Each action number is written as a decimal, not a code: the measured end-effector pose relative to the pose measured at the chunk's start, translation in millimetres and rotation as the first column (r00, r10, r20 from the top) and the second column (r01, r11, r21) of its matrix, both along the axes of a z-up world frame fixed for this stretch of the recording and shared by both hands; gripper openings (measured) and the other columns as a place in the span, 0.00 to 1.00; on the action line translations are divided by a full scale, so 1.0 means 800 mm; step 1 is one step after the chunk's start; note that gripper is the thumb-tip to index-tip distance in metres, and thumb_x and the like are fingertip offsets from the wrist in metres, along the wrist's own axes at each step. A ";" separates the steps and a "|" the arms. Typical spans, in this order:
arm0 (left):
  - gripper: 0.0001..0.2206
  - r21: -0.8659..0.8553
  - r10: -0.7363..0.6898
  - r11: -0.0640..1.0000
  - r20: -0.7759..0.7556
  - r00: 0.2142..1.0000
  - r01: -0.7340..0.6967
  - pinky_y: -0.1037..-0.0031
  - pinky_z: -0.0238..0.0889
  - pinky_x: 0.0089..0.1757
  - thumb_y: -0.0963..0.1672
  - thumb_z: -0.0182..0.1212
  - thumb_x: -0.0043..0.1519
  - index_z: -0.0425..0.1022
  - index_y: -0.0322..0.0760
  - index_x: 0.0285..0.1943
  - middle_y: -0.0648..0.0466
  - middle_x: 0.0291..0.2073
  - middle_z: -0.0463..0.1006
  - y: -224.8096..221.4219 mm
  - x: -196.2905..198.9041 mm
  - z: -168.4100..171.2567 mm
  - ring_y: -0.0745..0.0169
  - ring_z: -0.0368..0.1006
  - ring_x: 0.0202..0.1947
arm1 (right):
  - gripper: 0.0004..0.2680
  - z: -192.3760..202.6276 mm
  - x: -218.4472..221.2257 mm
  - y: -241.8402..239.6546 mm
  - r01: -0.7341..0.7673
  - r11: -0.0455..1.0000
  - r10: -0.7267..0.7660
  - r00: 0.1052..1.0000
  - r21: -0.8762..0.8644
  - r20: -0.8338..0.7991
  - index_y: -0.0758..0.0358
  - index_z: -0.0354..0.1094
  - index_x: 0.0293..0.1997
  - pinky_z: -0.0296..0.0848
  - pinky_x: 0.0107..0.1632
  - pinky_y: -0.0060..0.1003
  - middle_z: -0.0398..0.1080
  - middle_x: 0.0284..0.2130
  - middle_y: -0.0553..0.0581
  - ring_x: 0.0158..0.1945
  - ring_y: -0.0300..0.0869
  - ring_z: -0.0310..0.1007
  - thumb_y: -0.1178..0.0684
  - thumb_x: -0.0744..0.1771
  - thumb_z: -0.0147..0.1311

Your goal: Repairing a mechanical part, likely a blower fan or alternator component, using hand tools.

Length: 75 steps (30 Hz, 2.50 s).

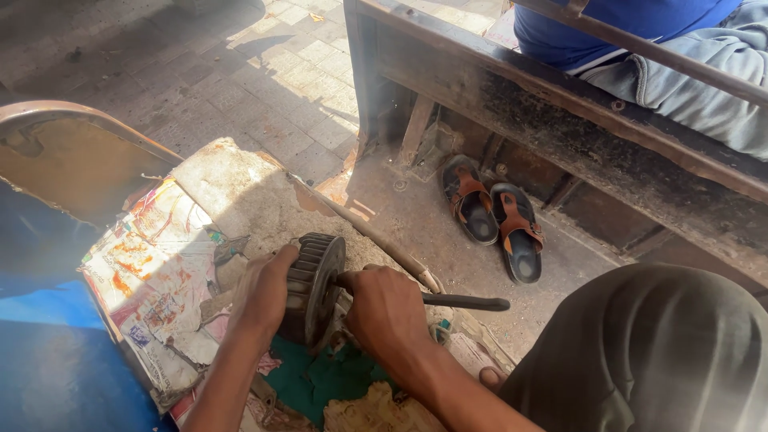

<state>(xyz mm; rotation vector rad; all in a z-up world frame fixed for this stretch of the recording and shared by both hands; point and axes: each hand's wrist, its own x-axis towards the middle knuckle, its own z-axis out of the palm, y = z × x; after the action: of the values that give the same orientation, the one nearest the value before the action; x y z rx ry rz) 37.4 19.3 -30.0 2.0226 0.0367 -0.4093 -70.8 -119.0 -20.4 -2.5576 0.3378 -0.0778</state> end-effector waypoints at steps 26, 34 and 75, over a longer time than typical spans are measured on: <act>0.27 0.525 -0.295 0.838 0.208 0.933 0.148 0.52 0.65 0.51 0.57 0.53 0.56 0.82 0.32 0.46 0.37 0.33 0.83 -0.033 -0.022 0.038 0.39 0.81 0.41 | 0.11 0.022 -0.023 -0.036 -0.209 0.908 0.320 0.905 0.362 -0.280 0.67 0.75 0.42 0.71 0.47 0.49 0.75 0.37 0.69 0.44 0.57 0.75 0.53 0.61 0.65; 0.26 0.304 -0.132 0.944 0.004 0.991 0.124 0.53 0.67 0.50 0.57 0.51 0.58 0.85 0.33 0.44 0.39 0.38 0.85 -0.018 -0.015 0.040 0.41 0.82 0.43 | 0.04 -0.055 -0.033 -0.066 -0.240 0.953 0.234 0.971 -0.184 -0.059 0.65 0.77 0.27 0.73 0.40 0.54 0.74 0.28 0.67 0.36 0.60 0.76 0.56 0.62 0.60; 0.32 0.624 -0.179 0.755 -0.098 0.979 0.201 0.61 0.66 0.54 0.62 0.59 0.49 0.84 0.39 0.51 0.43 0.54 0.81 0.001 -0.008 0.065 0.45 0.77 0.54 | 0.22 0.039 -0.044 0.025 -0.425 0.845 0.290 0.873 -0.324 -0.391 0.29 0.63 0.66 0.68 0.22 0.41 0.68 0.26 0.56 0.18 0.41 0.62 0.60 0.68 0.45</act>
<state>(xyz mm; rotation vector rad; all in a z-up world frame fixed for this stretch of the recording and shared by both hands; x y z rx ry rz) 31.3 20.1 22.0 2.7064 -0.0160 -0.6211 -105.8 -98.6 11.1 -2.9991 -0.0640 0.4784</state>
